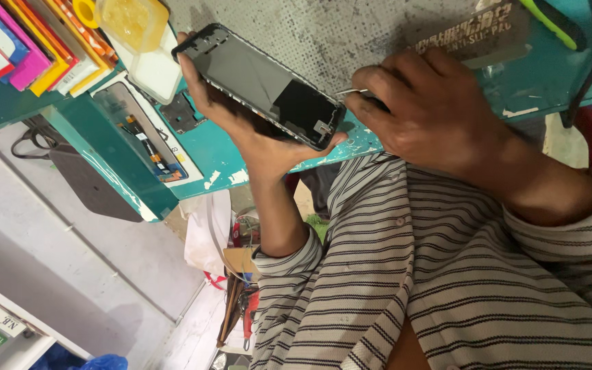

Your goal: The person holds a disassembled smartphone with a cracked display and works on its frame, prying at the edge with a small tool, picking at the frame with tweezers, brushing debris off the phone, and pouring liquid from a bottle onto the device while continuing to work on it.

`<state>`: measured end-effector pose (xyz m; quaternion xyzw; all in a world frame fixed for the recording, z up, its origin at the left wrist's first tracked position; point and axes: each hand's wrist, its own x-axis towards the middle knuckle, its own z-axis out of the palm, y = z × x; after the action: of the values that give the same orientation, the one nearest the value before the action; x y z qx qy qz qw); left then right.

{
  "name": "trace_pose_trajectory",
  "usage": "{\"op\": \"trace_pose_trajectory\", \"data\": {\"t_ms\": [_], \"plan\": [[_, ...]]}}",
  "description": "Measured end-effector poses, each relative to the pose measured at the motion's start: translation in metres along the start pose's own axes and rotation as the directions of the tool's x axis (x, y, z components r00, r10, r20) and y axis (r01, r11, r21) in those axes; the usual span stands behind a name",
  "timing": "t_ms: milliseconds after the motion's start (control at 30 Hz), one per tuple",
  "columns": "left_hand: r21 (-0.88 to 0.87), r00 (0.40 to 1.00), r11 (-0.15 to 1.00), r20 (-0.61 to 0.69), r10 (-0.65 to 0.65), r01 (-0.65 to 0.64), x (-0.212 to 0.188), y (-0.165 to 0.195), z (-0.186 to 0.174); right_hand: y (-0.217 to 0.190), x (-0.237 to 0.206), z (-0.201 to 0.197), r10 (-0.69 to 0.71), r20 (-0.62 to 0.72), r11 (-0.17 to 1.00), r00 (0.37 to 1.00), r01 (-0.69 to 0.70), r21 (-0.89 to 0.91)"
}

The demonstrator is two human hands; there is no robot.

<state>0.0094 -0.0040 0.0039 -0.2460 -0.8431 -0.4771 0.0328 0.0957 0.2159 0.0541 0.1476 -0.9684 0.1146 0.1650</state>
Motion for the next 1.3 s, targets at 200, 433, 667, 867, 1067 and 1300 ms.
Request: {"op": "trace_pose_trajectory", "data": {"t_ms": [200,433,667,867,1067,1300], "plan": [[0.004,1.000,1.000,-0.010,0.011,-0.011,-0.004,0.001,0.001,-0.002,-0.001,-0.008,0.006,0.028,1.000,1.000,-0.006,-0.001],[0.007,1.000,1.000,-0.011,0.010,-0.010,-0.009,0.006,0.002,-0.006,-0.002,-0.010,0.023,0.028,1.000,0.999,-0.023,0.000],[0.027,0.999,0.999,-0.011,0.041,-0.041,-0.012,0.015,-0.006,-0.010,-0.010,-0.011,0.032,0.019,0.999,0.999,-0.032,-0.002],[-0.065,0.999,0.997,0.020,-0.030,0.032,-0.006,0.012,-0.014,-0.012,0.012,0.003,-0.002,-0.031,1.000,1.000,0.002,0.010],[-0.296,0.997,0.954,0.078,-0.022,0.045,0.007,-0.001,-0.017,-0.009,0.035,0.005,-0.001,-0.003,1.000,1.000,0.001,0.008],[-0.258,0.997,0.965,0.073,-0.026,0.044,0.016,-0.016,-0.019,-0.009,0.038,0.016,0.004,-0.009,1.000,1.000,-0.004,-0.016]]}}
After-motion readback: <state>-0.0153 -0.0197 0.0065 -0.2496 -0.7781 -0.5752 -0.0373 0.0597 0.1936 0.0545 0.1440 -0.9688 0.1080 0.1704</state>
